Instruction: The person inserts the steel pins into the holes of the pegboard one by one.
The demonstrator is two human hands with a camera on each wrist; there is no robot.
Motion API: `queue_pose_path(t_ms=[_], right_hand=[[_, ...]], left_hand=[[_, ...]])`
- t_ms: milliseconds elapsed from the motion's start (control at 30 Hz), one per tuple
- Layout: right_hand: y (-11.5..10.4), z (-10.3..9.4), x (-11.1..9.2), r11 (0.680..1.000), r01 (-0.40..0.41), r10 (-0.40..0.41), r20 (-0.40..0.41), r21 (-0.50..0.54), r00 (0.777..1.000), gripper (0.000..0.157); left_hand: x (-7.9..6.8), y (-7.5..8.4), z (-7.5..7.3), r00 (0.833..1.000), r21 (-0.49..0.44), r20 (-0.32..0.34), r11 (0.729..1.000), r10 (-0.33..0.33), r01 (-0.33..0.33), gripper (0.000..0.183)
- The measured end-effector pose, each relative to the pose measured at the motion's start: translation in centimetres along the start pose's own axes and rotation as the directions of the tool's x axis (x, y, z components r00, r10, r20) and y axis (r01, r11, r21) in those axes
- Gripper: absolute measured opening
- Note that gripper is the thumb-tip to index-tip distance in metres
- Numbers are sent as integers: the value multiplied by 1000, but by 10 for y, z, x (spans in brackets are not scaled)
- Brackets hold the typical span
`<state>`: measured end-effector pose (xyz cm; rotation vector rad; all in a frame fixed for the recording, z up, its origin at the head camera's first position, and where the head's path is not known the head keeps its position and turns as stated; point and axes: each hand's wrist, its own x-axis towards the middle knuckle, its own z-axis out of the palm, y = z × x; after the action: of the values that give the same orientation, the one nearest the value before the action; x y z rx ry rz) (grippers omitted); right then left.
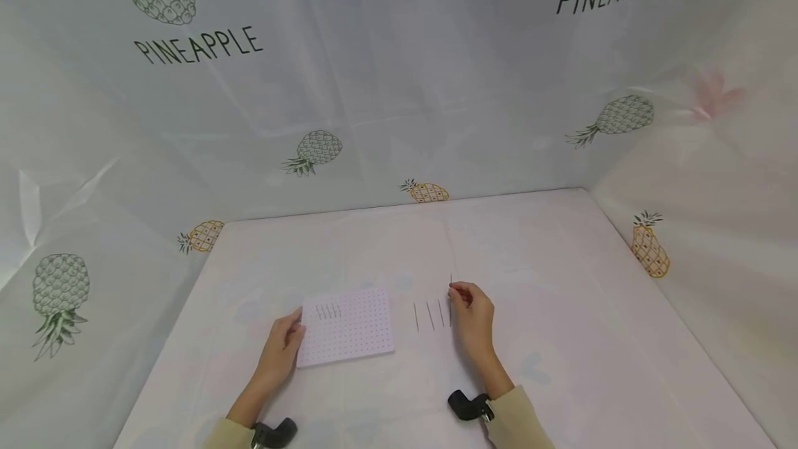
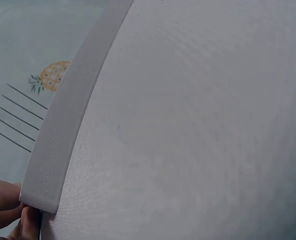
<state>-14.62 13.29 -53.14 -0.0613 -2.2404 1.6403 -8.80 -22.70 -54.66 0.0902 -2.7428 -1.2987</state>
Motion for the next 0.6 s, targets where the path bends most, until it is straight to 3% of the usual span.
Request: queue_pose_path(t_ms=[133, 433, 600], right_hand=[[-5, 5, 2, 999, -2, 2, 18, 34, 1000, 10], [-13, 21, 5, 987, 117, -128, 97, 108, 987, 12], [-18, 32, 6, 980, 127, -149, 142, 154, 979, 10]], left_hand=[[1, -2, 0, 1000, -10, -3, 1000, 3, -3, 46], [1, -3, 1, 1000, -8, 0, 1000, -3, 3, 46], [1, -3, 0, 1000, -6, -10, 1000, 3, -3, 46]])
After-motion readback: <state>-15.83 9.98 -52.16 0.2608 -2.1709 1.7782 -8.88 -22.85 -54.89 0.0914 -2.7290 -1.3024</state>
